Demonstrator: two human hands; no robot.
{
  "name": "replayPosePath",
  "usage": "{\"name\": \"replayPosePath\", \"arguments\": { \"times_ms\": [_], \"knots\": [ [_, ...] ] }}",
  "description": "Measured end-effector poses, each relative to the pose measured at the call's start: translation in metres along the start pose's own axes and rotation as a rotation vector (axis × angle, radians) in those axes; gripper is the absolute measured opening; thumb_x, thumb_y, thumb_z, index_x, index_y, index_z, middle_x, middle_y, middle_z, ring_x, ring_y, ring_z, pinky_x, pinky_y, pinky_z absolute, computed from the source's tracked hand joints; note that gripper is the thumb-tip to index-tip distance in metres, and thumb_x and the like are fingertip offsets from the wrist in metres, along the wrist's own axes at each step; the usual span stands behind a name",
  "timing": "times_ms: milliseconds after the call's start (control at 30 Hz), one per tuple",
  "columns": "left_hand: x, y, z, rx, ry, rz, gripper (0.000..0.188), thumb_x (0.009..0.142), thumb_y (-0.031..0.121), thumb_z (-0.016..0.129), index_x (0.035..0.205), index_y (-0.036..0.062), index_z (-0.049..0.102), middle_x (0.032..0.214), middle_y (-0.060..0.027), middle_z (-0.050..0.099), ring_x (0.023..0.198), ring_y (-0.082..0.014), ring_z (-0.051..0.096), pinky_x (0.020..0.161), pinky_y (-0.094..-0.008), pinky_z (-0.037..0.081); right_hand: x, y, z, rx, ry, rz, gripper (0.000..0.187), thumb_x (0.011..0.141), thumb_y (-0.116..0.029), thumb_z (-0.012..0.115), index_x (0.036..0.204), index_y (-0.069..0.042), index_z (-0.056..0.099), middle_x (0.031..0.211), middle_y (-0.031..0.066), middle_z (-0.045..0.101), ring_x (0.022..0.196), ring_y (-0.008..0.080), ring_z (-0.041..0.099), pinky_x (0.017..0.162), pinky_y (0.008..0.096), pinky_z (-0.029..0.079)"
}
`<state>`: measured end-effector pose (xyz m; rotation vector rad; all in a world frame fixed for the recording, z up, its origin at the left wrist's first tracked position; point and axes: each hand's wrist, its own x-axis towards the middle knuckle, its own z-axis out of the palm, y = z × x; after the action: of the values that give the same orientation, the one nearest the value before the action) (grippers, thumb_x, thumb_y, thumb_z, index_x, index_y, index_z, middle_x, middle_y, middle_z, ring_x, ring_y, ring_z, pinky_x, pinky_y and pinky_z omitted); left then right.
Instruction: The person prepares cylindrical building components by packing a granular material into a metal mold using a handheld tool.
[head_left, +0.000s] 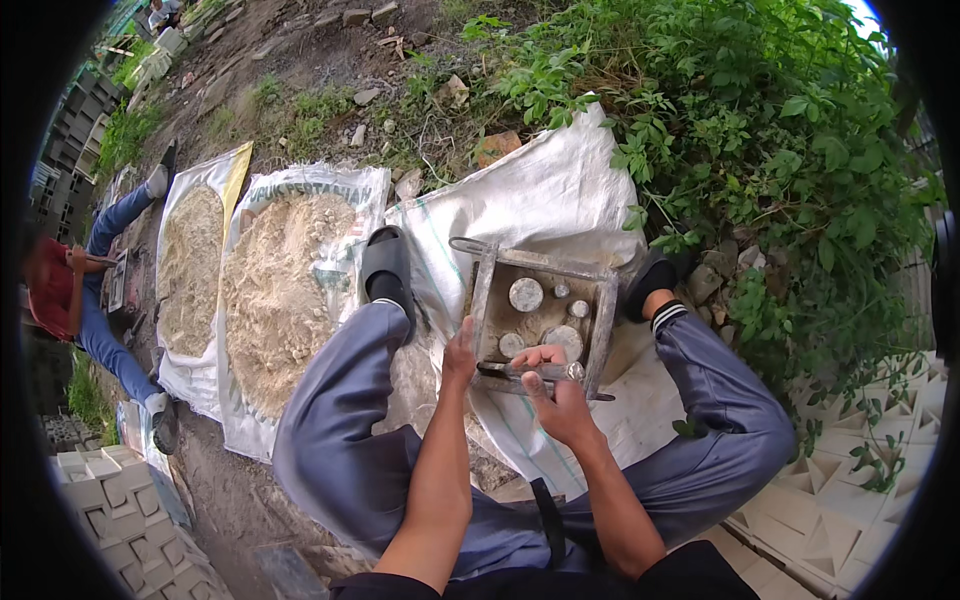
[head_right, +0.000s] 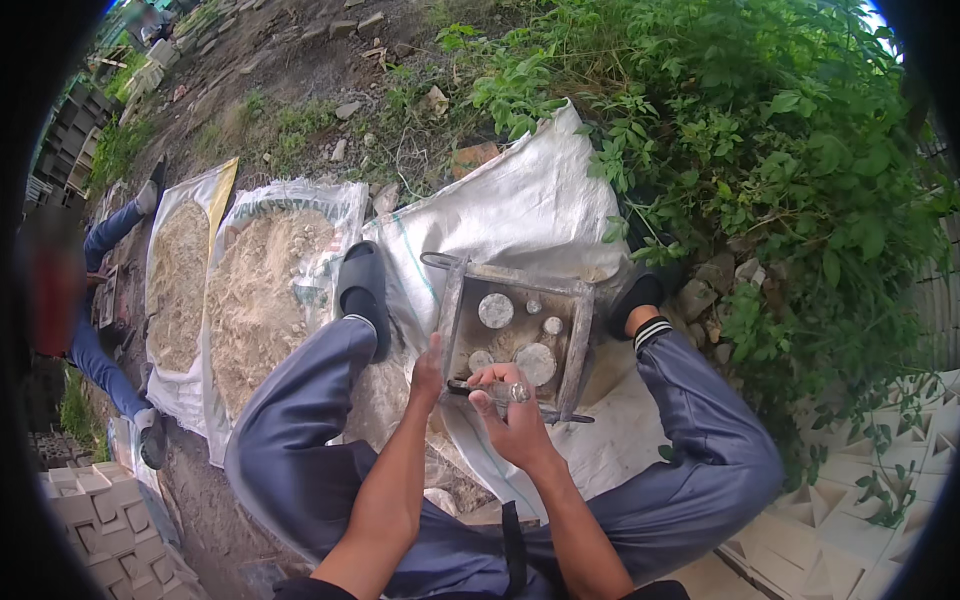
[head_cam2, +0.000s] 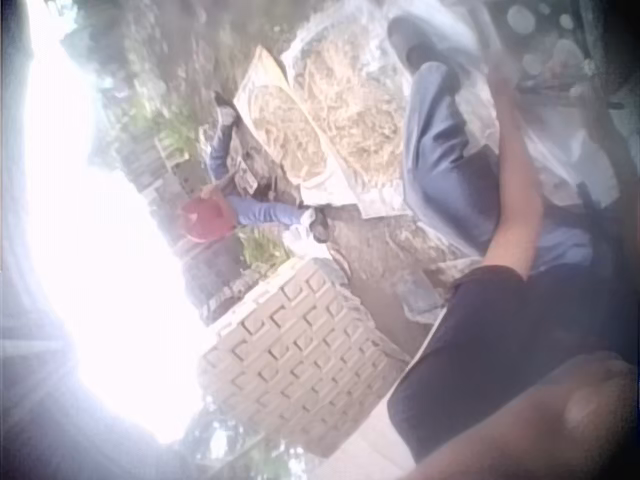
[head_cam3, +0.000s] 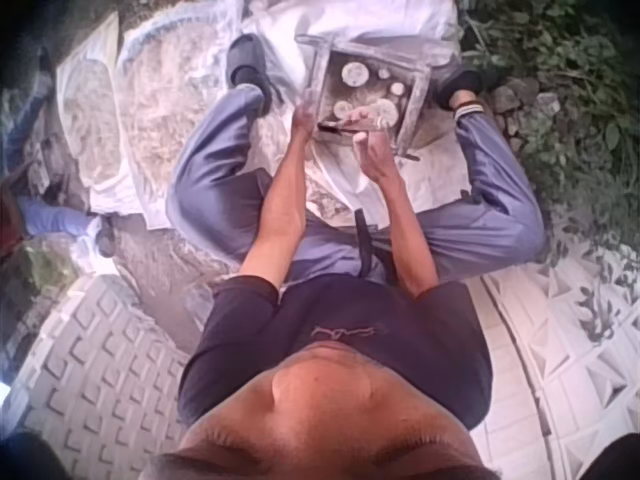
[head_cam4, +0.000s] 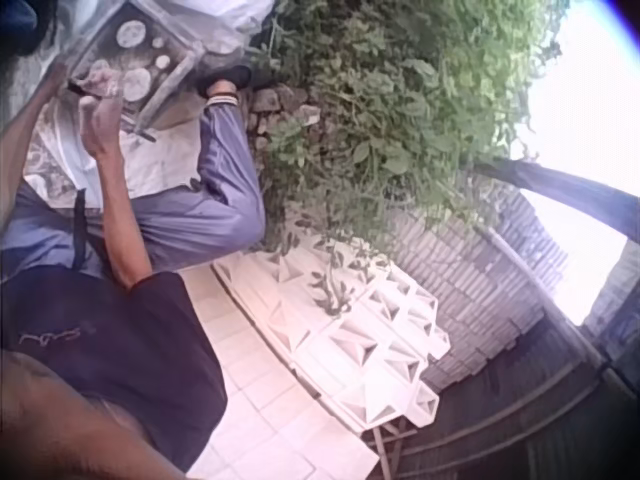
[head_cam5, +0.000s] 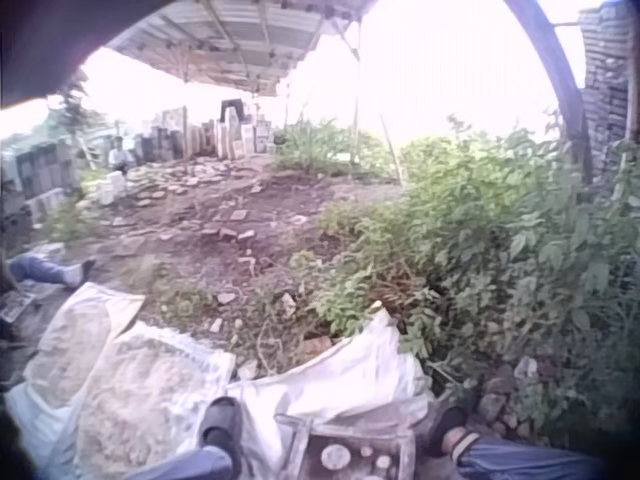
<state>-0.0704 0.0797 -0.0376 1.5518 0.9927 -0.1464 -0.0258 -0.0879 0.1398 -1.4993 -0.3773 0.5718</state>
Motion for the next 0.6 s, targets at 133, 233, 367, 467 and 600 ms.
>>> {"name": "replayPosePath", "arguments": {
  "times_ms": [133, 233, 367, 467, 600],
  "knots": [
    [-0.002, -0.001, 0.003, 0.008, -0.001, 0.020, 0.076, 0.094, 0.064, 0.034, 0.129, 0.0001, 0.056, 0.124, -0.0265, 0.058, 0.121, -0.0387, 0.052, 0.102, -0.0380, 0.037, -0.001, 0.003, 0.008, -0.361, 0.086, 0.021, 0.010, 0.095, -0.005, 0.055, 0.101, -0.001, 0.048, 0.101, 0.0123, 0.062, 0.090, 0.0203, 0.059, 0.080, 0.0330, 0.048],
    [0.000, -0.003, -0.002, -0.023, 0.003, -0.001, 0.076, 0.094, 0.064, 0.034, 0.128, -0.0003, 0.057, 0.123, -0.0266, 0.059, 0.120, -0.0393, 0.053, 0.101, -0.0385, 0.038, -0.006, 0.003, 0.017, -0.390, 0.040, -0.065, 0.016, 0.094, -0.008, 0.057, 0.106, -0.002, 0.049, 0.096, 0.0152, 0.064, 0.088, 0.0302, 0.064, 0.079, 0.0374, 0.049],
    [-0.007, 0.007, -0.001, 0.040, 0.028, -0.011, 0.076, 0.094, 0.064, 0.035, 0.126, -0.0008, 0.058, 0.121, -0.0263, 0.060, 0.119, -0.0381, 0.054, 0.100, -0.0380, 0.039, -0.026, -0.019, 0.030, -0.387, 0.122, -0.182, 0.016, 0.092, -0.006, 0.061, 0.104, -0.002, 0.050, 0.096, 0.0143, 0.064, 0.086, 0.0301, 0.066, 0.076, 0.0348, 0.050],
    [-0.014, 0.015, 0.003, -0.011, 0.003, 0.042, 0.076, 0.094, 0.064, 0.035, 0.125, -0.0012, 0.058, 0.120, -0.0263, 0.061, 0.118, -0.0384, 0.054, 0.100, -0.0380, 0.039, -0.024, 0.014, 0.021, -0.364, 0.109, -0.165, 0.012, 0.094, -0.005, 0.056, 0.104, -0.002, 0.050, 0.097, 0.0130, 0.062, 0.089, 0.0261, 0.063, 0.080, 0.0341, 0.050],
    [-0.012, 0.011, -0.002, -0.012, 0.077, 0.057, 0.077, 0.094, 0.064, 0.035, 0.124, -0.0021, 0.059, 0.119, -0.0260, 0.061, 0.117, -0.0381, 0.055, 0.099, -0.0372, 0.040, -0.018, -0.013, 0.024, -0.378, 0.097, -0.163, 0.011, 0.096, -0.006, 0.053, 0.104, -0.001, 0.048, 0.097, 0.0118, 0.061, 0.092, 0.0224, 0.061, 0.082, 0.0331, 0.049]
  ]
}}
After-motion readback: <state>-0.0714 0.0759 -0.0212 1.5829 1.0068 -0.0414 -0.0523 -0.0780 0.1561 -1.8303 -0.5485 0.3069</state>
